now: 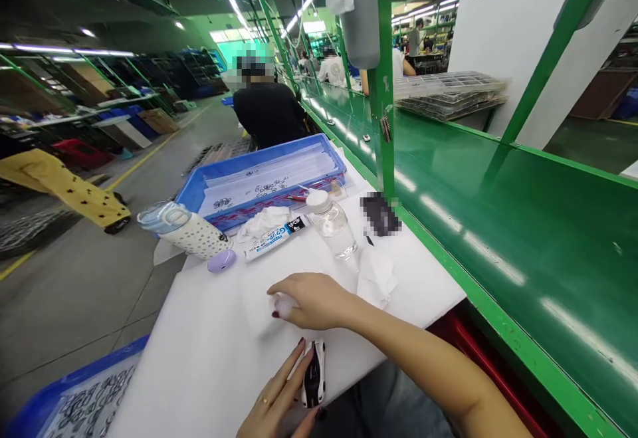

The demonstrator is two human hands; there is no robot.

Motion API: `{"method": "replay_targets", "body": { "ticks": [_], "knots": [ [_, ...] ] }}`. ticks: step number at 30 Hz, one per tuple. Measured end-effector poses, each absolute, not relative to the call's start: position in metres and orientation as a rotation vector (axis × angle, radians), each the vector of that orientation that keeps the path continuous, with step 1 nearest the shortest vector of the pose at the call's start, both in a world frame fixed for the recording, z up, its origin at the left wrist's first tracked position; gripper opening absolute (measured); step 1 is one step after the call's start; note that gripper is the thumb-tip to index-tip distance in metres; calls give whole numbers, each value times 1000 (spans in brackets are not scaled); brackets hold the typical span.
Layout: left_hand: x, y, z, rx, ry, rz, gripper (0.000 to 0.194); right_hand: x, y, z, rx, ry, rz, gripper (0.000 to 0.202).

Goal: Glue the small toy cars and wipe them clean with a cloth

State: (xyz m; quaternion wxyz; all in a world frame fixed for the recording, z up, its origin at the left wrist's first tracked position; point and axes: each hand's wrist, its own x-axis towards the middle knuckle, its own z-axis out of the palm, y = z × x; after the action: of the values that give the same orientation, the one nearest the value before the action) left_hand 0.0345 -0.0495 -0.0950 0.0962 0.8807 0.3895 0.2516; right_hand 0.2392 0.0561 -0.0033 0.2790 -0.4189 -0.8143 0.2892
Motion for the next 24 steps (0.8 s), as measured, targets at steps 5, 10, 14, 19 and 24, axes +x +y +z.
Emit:
{"method": "replay_targets", "body": {
  "ticks": [5, 10, 14, 19, 24],
  "knots": [
    [46, -29, -65, 2539, 1031, 750, 66, 227, 67, 6, -1159, -2254, 907, 17],
    [71, -33, -46, 2251, 1217, 788, 50, 242, 41, 0, -850, -1550, 1177, 19],
    [85, -31, -42, 1989, 1386, 906, 41, 255, 18, -23, -997, -1236, 1109, 21],
    [94, -27, -44, 1880, 1472, 1017, 35, 249, 8, -17, -889, -1262, 1198, 52],
    [96, -23, -45, 1833, 1472, 1050, 32, 234, 7, -14, -990, -1138, 1087, 24]
  ]
}}
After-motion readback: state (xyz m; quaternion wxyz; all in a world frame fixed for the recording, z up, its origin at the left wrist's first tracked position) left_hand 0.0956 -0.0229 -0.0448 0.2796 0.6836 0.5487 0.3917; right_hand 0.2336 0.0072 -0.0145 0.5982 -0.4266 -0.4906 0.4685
